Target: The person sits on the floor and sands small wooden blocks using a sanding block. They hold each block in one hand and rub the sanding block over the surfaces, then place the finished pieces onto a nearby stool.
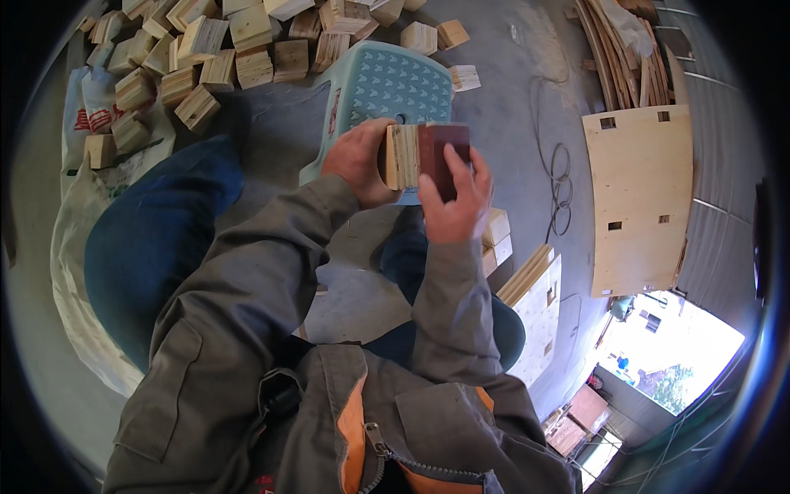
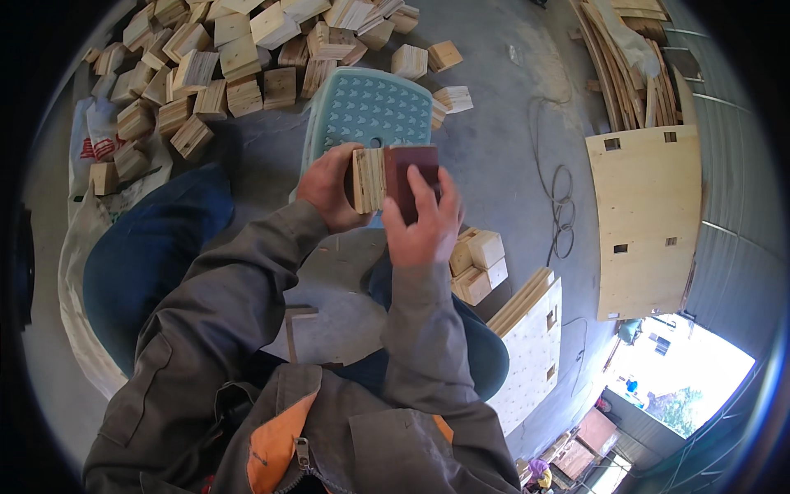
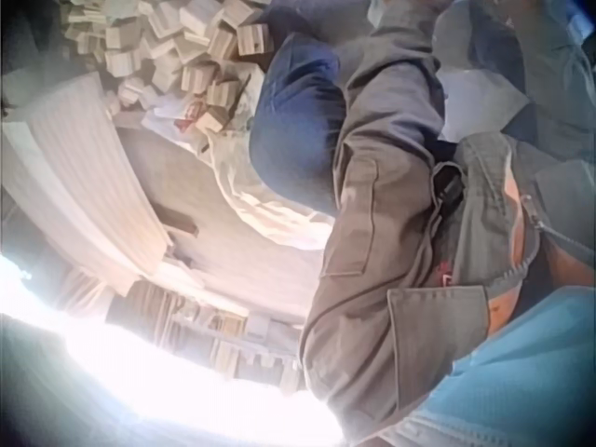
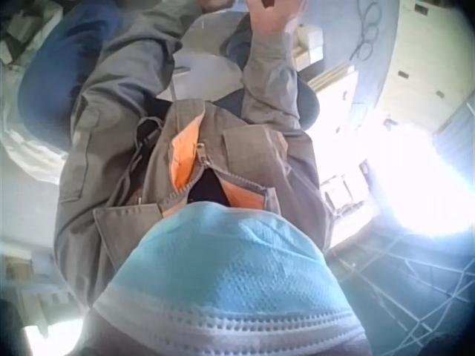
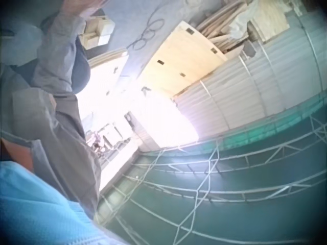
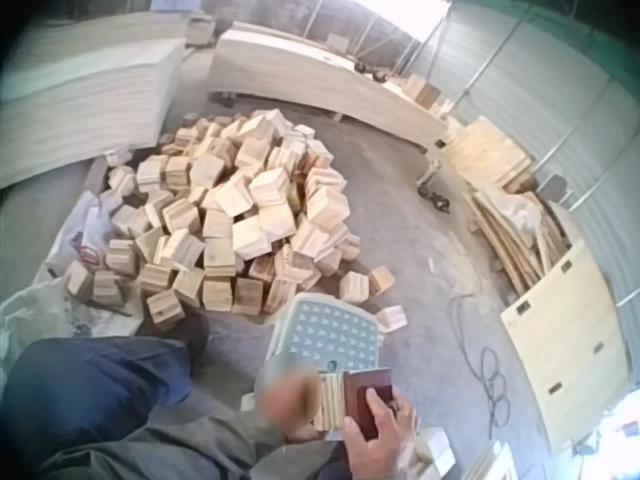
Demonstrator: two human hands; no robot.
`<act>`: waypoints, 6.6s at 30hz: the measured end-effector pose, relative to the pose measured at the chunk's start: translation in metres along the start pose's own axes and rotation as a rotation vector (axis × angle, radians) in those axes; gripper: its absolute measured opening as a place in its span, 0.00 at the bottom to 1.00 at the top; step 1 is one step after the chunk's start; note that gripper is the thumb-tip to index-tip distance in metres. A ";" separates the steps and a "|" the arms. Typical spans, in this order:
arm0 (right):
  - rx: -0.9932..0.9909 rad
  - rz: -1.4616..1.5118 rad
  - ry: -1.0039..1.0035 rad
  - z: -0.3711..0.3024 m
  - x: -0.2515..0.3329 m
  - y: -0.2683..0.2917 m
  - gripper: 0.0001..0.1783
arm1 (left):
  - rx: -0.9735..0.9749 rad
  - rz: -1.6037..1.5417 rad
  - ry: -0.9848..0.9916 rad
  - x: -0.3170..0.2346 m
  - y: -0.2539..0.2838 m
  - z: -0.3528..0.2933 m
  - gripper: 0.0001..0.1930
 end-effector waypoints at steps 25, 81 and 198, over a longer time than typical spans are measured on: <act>0.055 -0.013 0.044 -0.060 0.031 0.030 0.38 | 0.033 -0.009 0.032 0.002 -0.005 0.001 0.51; -0.075 0.411 -0.605 -0.006 -0.105 0.133 0.37 | 0.154 -0.142 0.261 -0.001 -0.008 -0.005 0.60; 0.100 0.012 0.044 -0.023 0.012 0.030 0.33 | 0.143 -0.016 0.026 -0.007 -0.001 0.001 0.52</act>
Point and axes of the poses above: each hand's wrist, its own z-axis towards the middle knuckle, its own y-axis out of the back of the hand, x = y × z, the point moved 1 cm from there along z, towards the middle knuckle, and after that the axes turned 10 degrees about -z, right-handed, at the moved point
